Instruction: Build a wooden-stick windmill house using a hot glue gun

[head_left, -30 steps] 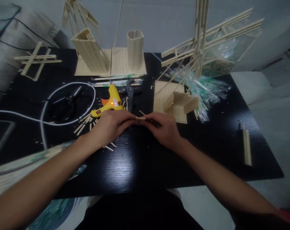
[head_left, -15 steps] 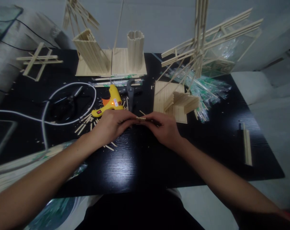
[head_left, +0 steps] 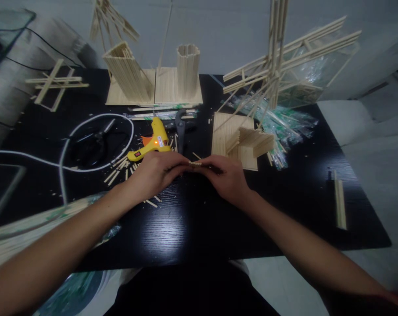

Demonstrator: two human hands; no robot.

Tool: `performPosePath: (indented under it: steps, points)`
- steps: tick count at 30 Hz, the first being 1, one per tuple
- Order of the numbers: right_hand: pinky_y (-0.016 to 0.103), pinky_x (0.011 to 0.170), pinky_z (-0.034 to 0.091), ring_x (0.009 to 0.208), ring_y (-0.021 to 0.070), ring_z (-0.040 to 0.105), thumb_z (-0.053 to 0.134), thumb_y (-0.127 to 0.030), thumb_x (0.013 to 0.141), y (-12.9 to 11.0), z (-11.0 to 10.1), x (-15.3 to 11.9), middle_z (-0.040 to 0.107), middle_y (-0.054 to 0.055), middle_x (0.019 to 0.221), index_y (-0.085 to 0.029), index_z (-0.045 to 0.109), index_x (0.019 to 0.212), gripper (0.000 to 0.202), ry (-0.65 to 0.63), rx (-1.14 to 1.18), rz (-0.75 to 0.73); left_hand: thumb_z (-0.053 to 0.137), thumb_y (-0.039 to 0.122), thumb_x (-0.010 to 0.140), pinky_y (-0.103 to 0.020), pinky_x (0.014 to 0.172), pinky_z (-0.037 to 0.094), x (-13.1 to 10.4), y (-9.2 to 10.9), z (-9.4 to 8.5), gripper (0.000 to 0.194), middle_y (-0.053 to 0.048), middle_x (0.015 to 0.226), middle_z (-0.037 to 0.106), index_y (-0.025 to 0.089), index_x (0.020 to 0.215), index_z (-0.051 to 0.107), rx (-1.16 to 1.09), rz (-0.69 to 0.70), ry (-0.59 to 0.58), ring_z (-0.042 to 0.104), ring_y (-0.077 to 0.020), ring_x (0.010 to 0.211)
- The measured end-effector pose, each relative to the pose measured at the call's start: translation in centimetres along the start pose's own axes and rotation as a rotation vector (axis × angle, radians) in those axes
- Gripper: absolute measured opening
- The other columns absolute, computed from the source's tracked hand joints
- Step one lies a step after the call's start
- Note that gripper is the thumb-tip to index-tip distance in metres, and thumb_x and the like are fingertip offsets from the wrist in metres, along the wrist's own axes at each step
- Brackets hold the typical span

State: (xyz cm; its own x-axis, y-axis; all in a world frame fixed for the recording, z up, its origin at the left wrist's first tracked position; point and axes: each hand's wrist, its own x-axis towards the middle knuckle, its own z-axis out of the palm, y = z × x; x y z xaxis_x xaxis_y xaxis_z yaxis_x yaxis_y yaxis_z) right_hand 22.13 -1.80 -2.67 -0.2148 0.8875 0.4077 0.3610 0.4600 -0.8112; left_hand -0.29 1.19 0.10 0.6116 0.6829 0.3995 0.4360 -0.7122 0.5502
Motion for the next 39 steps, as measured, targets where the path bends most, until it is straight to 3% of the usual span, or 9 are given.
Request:
performPosePath:
  steps: [18, 23, 32, 39]
  points:
    - [0.032, 0.078, 0.062, 0.080, 0.0181, 0.077, 0.077, -0.025, 0.092, -0.2, -0.1, 0.0, 0.083, 0.002, 0.092, -0.025, 0.081, 0.097, 0.006, -0.016, 0.022, 0.026, 0.062, 0.030, 0.102, -0.025, 0.073, 0.059, -0.1, -0.1, -0.1, 0.019, -0.005, 0.086, 0.081, 0.019, 0.101, 0.078, 0.010, -0.024, -0.018, 0.077, -0.0167, 0.076]
    - [0.030, 0.070, 0.060, 0.075, 0.0171, 0.075, 0.079, -0.029, 0.091, -0.5, -0.2, -0.1, 0.082, 0.002, 0.091, -0.024, 0.080, 0.098, 0.009, 0.001, 0.061, 0.098, 0.065, 0.034, 0.101, -0.025, 0.072, 0.058, -0.1, -0.1, -0.2, 0.019, -0.005, 0.087, 0.081, 0.020, 0.100, 0.079, -0.014, -0.044, 0.013, 0.075, -0.0162, 0.075]
    - [0.029, 0.070, 0.061, 0.076, 0.0165, 0.075, 0.079, -0.026, 0.090, -1.1, -0.5, 0.1, 0.082, 0.003, 0.091, -0.023, 0.080, 0.096, 0.007, -0.005, 0.113, 0.099, 0.071, 0.033, 0.097, -0.023, 0.067, 0.052, 0.1, 0.4, -0.7, 0.017, -0.003, 0.084, 0.078, 0.019, 0.101, 0.079, -0.103, -0.163, -0.042, 0.071, -0.0143, 0.073]
    - [0.030, 0.071, 0.061, 0.077, 0.0164, 0.074, 0.077, -0.026, 0.091, -1.4, -0.5, -0.2, 0.081, 0.003, 0.092, -0.023, 0.078, 0.097, 0.006, 0.014, 0.101, 0.088, 0.071, 0.035, 0.097, -0.023, 0.070, 0.054, 0.1, 0.1, -0.9, 0.017, -0.002, 0.085, 0.079, 0.020, 0.099, 0.079, -0.149, -0.136, -0.059, 0.072, -0.0143, 0.075]
